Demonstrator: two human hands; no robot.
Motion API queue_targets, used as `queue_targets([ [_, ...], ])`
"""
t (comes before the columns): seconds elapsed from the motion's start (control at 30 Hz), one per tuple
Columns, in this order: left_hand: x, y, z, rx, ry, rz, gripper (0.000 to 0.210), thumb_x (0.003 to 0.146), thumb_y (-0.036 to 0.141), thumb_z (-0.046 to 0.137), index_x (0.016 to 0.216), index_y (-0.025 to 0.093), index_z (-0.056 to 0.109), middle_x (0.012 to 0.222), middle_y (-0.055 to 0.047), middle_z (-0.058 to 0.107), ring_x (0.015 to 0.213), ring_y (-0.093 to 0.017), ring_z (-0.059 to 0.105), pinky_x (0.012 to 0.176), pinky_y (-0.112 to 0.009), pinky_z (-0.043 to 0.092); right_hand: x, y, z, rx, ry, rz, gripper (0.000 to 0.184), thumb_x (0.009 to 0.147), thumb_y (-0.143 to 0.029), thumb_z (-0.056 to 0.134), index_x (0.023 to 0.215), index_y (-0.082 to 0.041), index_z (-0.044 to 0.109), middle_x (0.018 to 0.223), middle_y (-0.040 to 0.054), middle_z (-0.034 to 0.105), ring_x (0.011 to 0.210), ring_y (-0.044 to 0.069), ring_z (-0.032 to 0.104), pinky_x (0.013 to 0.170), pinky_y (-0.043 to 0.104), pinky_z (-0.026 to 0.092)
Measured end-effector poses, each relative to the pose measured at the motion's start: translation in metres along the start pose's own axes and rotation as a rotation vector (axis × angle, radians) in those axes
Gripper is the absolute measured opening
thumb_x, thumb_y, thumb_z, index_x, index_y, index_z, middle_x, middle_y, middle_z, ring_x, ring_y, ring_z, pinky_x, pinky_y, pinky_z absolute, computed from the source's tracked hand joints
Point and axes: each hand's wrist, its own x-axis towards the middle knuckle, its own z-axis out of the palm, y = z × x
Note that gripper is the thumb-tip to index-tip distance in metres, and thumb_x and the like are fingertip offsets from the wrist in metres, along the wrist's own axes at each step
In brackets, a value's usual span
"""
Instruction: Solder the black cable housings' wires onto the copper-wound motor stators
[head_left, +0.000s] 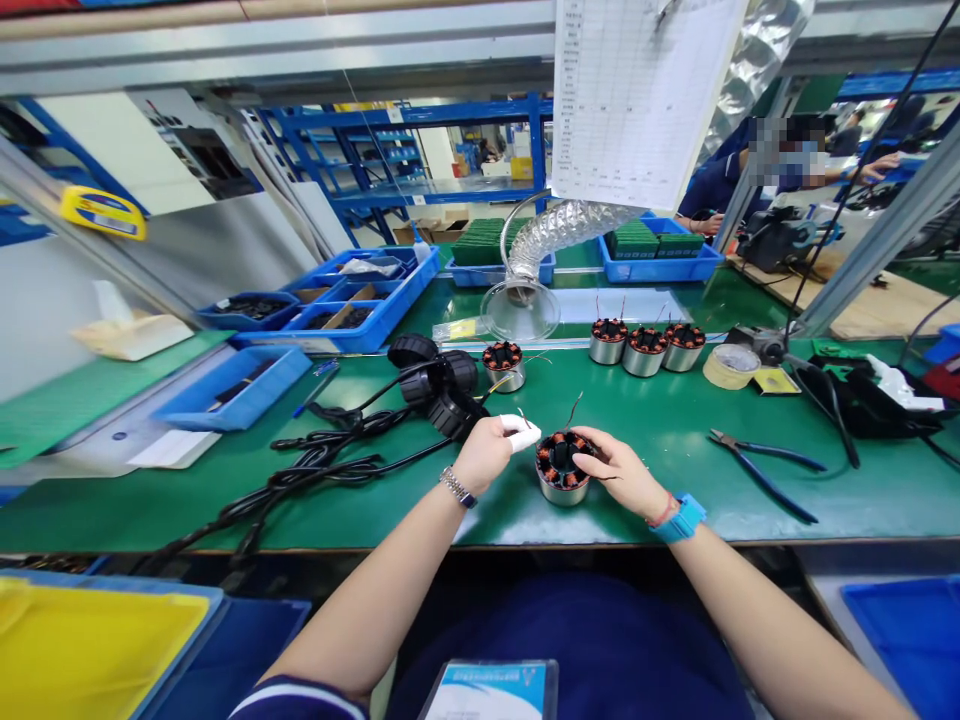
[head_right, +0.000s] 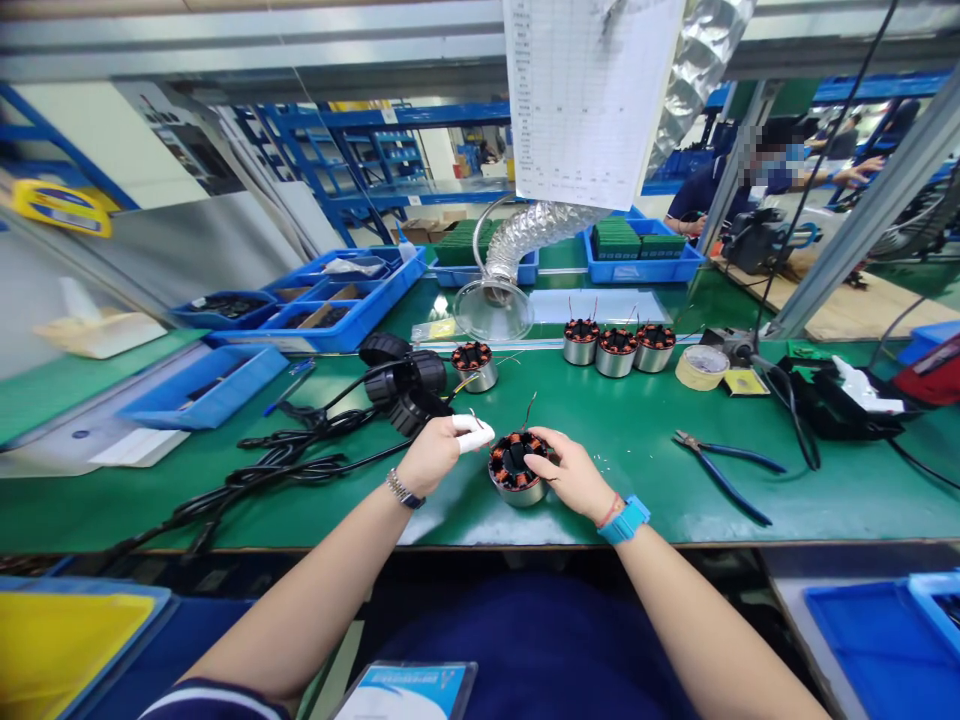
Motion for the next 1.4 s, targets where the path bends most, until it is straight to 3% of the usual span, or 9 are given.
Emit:
queue_targets([
  [0.27, 0.004, 0.009, -0.005, 0.212, 0.09, 0.08, 0.021, 0.071, 0.035, 0.059, 0.068, 0.015, 0.066, 0.067, -0.004, 0.065, 0.064, -0.017, 0.058, 0.062, -0.027, 0.045, 0.001, 0.0, -0.001, -0.101, -0.008, -0.035, 0.038, 0.079, -0.033, 0.055, 0.114, -0.019, 0.055, 0.116, 0.0077, 0.057, 0.107, 0.02, 0.053, 0.097, 0.037, 0.039],
  [0.43, 0.007, 0.01, -0.002, 0.329, 0.149, 0.21, 0.018, 0.071, 0.031, 0.059, 0.066, 0.015, 0.066, 0.073, -0.005, 0.067, 0.07, -0.018, 0.061, 0.066, -0.028, 0.047, 0.001, -0.002, 0.0, -0.109, -0.003, -0.031, 0.039, 0.078, -0.033, 0.056, 0.115, -0.018, 0.056, 0.117, 0.0079, 0.058, 0.108, 0.02, 0.053, 0.098, 0.036, 0.038],
  [0.6, 0.007, 0.01, -0.001, 0.29, 0.132, 0.158, 0.024, 0.075, 0.036, 0.056, 0.07, 0.015, 0.067, 0.068, -0.004, 0.068, 0.067, -0.019, 0.063, 0.065, -0.028, 0.048, 0.002, -0.004, -0.001, -0.071, -0.006, -0.022, 0.038, 0.078, -0.032, 0.055, 0.114, -0.018, 0.056, 0.115, 0.0076, 0.058, 0.103, 0.018, 0.056, 0.091, 0.032, 0.044],
  [0.8, 0.008, 0.01, 0.003, 0.269, 0.165, 0.206, 0.023, 0.075, 0.035, 0.057, 0.065, 0.016, 0.066, 0.065, -0.002, 0.066, 0.065, -0.018, 0.061, 0.067, -0.028, 0.048, -0.01, -0.01, 0.006, -0.164, 0.069, -0.011, 0.037, 0.078, -0.033, 0.055, 0.112, -0.018, 0.057, 0.114, 0.0084, 0.059, 0.105, 0.021, 0.054, 0.096, 0.039, 0.039],
  [0.9, 0.001, 0.004, 0.012, 0.158, 0.173, 0.119, 0.025, 0.072, 0.034, 0.062, 0.087, 0.015, 0.067, 0.078, -0.005, 0.069, 0.074, -0.02, 0.064, 0.076, -0.032, 0.049, -0.024, -0.012, 0.013, -0.262, 0.178, -0.002, 0.039, 0.079, -0.036, 0.054, 0.113, -0.019, 0.056, 0.114, 0.0092, 0.059, 0.105, 0.022, 0.054, 0.095, 0.039, 0.041],
  [1.0, -0.013, -0.007, 0.025, -0.01, 0.101, 0.015, 0.054, 0.068, 0.03, 0.067, 0.117, 0.013, 0.052, 0.099, -0.01, 0.067, 0.091, -0.022, 0.063, 0.086, -0.035, 0.049, -0.028, -0.012, 0.008, -0.275, 0.242, 0.006, 0.04, 0.081, -0.04, 0.051, 0.114, -0.018, 0.056, 0.111, 0.0099, 0.061, 0.099, 0.021, 0.058, 0.087, 0.034, 0.047],
  [1.1, -0.025, -0.019, 0.038, -0.096, 0.069, -0.014, 0.053, 0.071, 0.026, 0.065, 0.12, 0.013, 0.048, 0.11, -0.013, 0.064, 0.102, -0.022, 0.06, 0.093, -0.037, 0.046, -0.016, -0.016, -0.003, -0.394, 0.284, -0.072, 0.03, 0.084, -0.036, 0.047, 0.102, -0.019, 0.063, 0.101, 0.0085, 0.065, 0.09, 0.02, 0.062, 0.08, 0.033, 0.049],
  [1.27, -0.029, -0.026, 0.045, -0.075, 0.128, 0.073, 0.036, 0.076, 0.027, 0.059, 0.11, 0.014, 0.054, 0.11, -0.012, 0.064, 0.105, -0.023, 0.059, 0.096, -0.038, 0.043, 0.016, -0.029, -0.01, -0.515, 0.16, -0.192, 0.017, 0.08, -0.026, 0.051, 0.076, -0.022, 0.067, 0.082, 0.0034, 0.069, 0.077, 0.018, 0.062, 0.075, 0.03, 0.046],
  [1.4, -0.019, -0.021, 0.043, 0.0, 0.052, 0.161, 0.025, 0.078, 0.024, 0.057, 0.102, 0.018, 0.058, 0.107, -0.008, 0.066, 0.102, -0.021, 0.06, 0.095, -0.035, 0.043, 0.027, -0.036, -0.017, -0.558, 0.092, -0.224, 0.016, 0.078, -0.024, 0.052, 0.07, -0.021, 0.066, 0.074, 0.0018, 0.068, 0.071, 0.016, 0.06, 0.069, 0.028, 0.044],
])
